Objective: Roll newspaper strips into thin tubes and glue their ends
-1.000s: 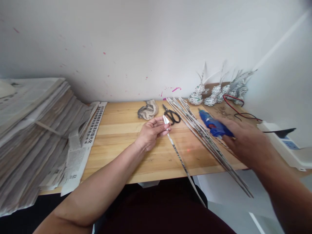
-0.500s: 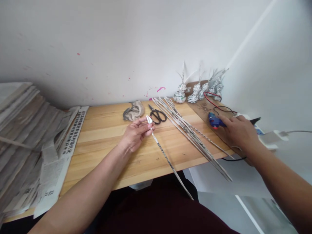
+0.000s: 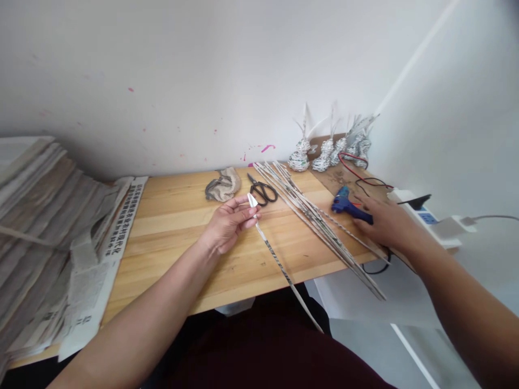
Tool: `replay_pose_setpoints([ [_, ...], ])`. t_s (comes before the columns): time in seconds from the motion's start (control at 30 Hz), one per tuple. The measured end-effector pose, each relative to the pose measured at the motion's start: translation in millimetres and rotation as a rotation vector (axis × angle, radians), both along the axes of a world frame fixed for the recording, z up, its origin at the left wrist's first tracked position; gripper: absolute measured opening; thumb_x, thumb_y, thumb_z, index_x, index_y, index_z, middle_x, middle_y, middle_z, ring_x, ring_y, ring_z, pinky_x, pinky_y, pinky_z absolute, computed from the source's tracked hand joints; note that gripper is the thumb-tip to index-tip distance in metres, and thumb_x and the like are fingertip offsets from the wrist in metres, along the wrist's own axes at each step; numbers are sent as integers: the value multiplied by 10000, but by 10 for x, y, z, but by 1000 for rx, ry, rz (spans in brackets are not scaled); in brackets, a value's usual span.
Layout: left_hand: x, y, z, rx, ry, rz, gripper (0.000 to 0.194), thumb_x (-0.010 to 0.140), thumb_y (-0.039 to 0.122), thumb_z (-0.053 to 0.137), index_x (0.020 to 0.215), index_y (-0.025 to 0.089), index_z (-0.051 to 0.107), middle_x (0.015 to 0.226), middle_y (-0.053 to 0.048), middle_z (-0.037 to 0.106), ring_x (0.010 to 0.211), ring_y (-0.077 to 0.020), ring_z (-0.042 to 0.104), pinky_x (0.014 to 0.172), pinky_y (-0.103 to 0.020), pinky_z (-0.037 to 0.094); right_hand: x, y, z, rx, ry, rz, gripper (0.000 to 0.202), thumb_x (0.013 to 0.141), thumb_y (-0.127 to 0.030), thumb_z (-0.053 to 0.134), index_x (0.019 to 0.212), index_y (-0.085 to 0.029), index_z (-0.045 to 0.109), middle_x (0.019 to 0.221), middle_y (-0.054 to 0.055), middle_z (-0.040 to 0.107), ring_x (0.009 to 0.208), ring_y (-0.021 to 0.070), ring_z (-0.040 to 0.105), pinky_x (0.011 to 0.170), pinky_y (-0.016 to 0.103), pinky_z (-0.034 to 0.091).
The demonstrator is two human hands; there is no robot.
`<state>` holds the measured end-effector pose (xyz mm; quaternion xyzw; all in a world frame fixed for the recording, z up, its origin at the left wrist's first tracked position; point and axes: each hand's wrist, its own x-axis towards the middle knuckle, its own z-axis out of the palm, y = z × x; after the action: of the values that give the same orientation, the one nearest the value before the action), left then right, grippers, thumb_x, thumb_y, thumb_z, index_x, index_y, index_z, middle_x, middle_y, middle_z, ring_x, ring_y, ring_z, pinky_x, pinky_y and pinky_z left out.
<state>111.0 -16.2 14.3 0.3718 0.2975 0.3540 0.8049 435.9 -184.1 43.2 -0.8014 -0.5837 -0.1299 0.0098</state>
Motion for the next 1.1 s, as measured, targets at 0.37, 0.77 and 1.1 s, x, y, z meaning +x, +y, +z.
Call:
replay_pose_setpoints([
  [0.37,-69,52,6,61,-63,4,402,641,114,823,1015,144,677,819,-34,720,687,-122,697,557,-163,543,-1924,538,190,118,760,367,353,844,-427,626,1120,-212,583,1062,70,700,902,206,661,721,310,487],
  [0.77,-328,432,196,47,-111,262,222,658,70,782,858,112,695,787,-19,723,591,-42,625,513,-107,468,-2218,1474,17,305,753,536,190,861,-358,604,724,-232,569,651,29,626,584,172,538,578,308,321],
  [1.1,-357,492,155,-16,-131,154,81,747,25,693,795,87,674,732,-6,673,568,-32,616,569,-94,517,-2189,1563,-174,38,1777,493,291,801,-434,675,705,-181,565,609,-19,598,479,96,545,495,246,404],
])
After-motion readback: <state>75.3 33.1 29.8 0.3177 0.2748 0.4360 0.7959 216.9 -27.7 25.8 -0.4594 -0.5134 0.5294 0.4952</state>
